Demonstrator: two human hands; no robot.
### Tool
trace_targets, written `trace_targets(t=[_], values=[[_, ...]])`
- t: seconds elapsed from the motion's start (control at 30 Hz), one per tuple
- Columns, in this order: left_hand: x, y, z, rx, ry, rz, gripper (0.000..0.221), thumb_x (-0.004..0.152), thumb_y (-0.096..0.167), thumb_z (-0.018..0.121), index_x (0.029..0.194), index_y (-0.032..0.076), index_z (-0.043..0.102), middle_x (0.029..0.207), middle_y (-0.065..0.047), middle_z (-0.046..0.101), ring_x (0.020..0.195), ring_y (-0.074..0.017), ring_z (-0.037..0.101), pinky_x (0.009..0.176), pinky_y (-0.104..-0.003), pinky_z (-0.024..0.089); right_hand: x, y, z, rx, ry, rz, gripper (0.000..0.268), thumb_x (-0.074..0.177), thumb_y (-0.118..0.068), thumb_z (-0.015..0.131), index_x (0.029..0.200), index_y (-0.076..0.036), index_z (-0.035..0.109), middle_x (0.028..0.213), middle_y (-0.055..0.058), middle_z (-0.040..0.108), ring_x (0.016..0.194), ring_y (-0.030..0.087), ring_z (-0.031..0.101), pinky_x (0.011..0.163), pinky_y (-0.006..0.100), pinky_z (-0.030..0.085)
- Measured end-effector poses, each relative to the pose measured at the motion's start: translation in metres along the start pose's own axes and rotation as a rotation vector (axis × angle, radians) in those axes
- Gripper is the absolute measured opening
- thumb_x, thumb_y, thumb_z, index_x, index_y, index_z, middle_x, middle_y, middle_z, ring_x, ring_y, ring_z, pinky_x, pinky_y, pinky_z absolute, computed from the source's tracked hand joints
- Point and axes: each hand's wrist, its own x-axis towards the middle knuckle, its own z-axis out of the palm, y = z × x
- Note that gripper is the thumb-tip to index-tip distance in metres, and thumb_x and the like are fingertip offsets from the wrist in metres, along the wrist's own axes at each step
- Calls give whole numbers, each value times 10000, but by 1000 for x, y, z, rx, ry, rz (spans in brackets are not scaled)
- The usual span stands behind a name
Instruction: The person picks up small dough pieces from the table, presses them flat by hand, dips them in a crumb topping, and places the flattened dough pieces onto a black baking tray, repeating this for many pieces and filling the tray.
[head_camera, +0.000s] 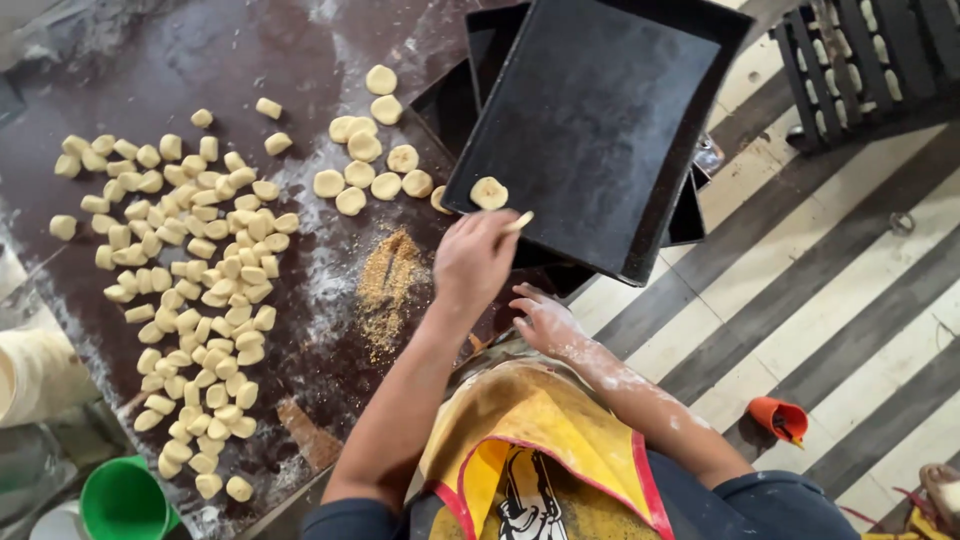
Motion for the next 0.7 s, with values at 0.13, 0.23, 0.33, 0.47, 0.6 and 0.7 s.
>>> trace_targets(t=[0.13,0.23,0.33,0.47,0.6,0.7], values=[[21,-7,58,143,48,331,208,898,153,742,1096,98,713,1130,-57,727,1073,-268,678,967,-403,512,0,-15,-5,19,-3,47,354,885,-188,692,1218,-67,679,1430,158,588,1355,340,522,1115,431,432],[-7,-5,66,201,-11,412,241,892,179,734,1107,78,694,1159,-84,691,1133,-286,645,1059,-454,469,1,-19,-13,25,-7,90,391,891,-194,682,1262,-70,666,1391,168,604,1324,348,544,1110,431,443],[-56,-11,45,127,-7,413,228,908,167,707,1112,67,693,1151,-94,685,1147,-290,639,1111,-494,445,3,-12,-8,44,58,61,382,902,-189,671,1266,-74,674,1374,172,621,1315,352,564,1116,425,454],[-138,-78,3,67,-43,173,165,901,149,696,1048,79,717,1101,-94,716,1072,-289,669,1022,-447,486,4,0,16,7,92,-41,349,843,-159,706,1179,-65,710,1396,192,608,1325,381,557,1114,442,445],[-243,-176,-47,259,207,-326,161,879,146,709,1021,75,735,1076,-104,734,1054,-326,673,943,-451,491,7,-7,15,-61,-70,-94,425,836,-207,743,1237,-77,689,1415,173,596,1294,365,563,1080,447,469],[-326,-215,-95,209,563,-666,198,903,144,694,1082,61,702,1144,-124,709,1105,-319,668,983,-424,532,7,-23,12,-222,-113,-171,605,816,-235,763,1371,-70,587,1491,214,507,1377,413,488,1122,471,437]])
